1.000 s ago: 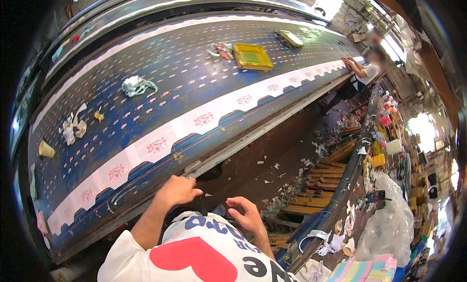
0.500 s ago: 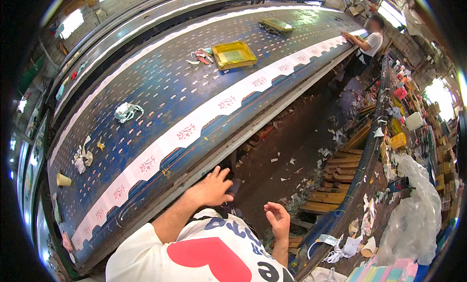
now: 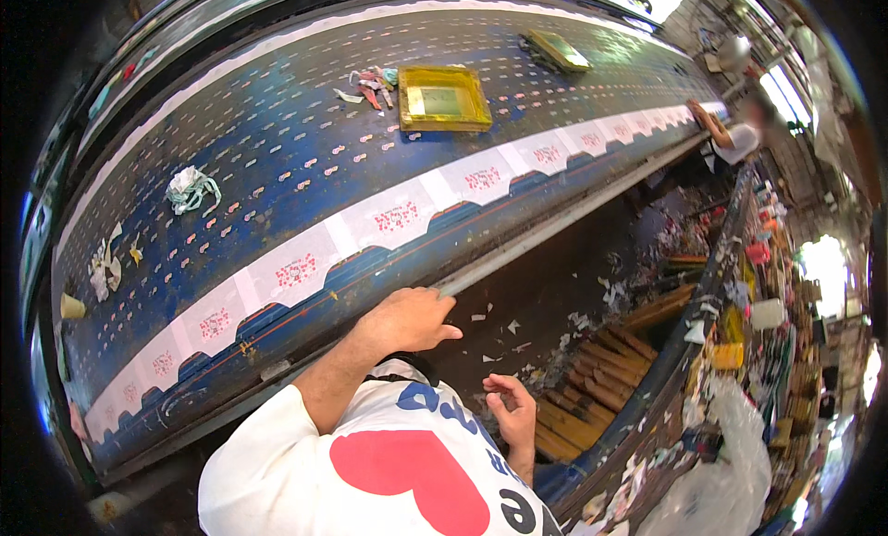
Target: The person walks through a cluttered workshop and picks up a yellow printing screen, then a red printing screen, inspecting them briefly before placing them down. The person also handles a large white sack and moves past various containers and tools.
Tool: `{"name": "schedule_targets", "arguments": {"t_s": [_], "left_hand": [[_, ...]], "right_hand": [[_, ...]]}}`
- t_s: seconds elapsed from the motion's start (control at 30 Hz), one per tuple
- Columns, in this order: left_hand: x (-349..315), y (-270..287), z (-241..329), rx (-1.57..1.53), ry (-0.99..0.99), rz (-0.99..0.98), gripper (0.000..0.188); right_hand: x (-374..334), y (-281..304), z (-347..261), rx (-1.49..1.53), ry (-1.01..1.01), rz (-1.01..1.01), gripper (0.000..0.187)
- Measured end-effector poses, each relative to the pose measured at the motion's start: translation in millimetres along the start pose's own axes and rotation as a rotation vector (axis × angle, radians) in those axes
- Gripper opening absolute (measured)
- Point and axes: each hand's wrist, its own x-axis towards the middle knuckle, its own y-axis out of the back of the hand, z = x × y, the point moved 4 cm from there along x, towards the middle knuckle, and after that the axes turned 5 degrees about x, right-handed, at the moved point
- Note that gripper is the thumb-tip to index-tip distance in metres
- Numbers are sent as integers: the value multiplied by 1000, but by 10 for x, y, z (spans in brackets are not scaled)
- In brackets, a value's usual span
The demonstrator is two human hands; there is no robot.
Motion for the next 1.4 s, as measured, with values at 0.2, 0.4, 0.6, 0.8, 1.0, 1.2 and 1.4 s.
{"name": "schedule_targets", "arguments": {"t_s": [0.2,0.4,0.6,0.8,1.0,1.2,1.4], "left_hand": [[1138,-279,-627,-43,266,155,66],[1382,405,-100,-79,312,106,73],[2261,-77,-460,-134,468,20,74],[2201,328,158,-209,751,324,70],[2274,53,203,-152,896,237,72],[2270,132,915,-155,811,538,57],[2582,-3,1147,-106,673,694,45]], "right_hand": [[1112,431,-202,-254,61,-64,32],[1450,855,83,-84,-69,-136,34],[2015,1453,69,-129,-44,-412,35],[2749,2570,-143,-62,-18,-424,38],[3083,3431,-184,82,-64,-369,49],[3204,3559,30,203,-138,-477,59],[3365,3082,-13,167,-212,-663,58]]}}
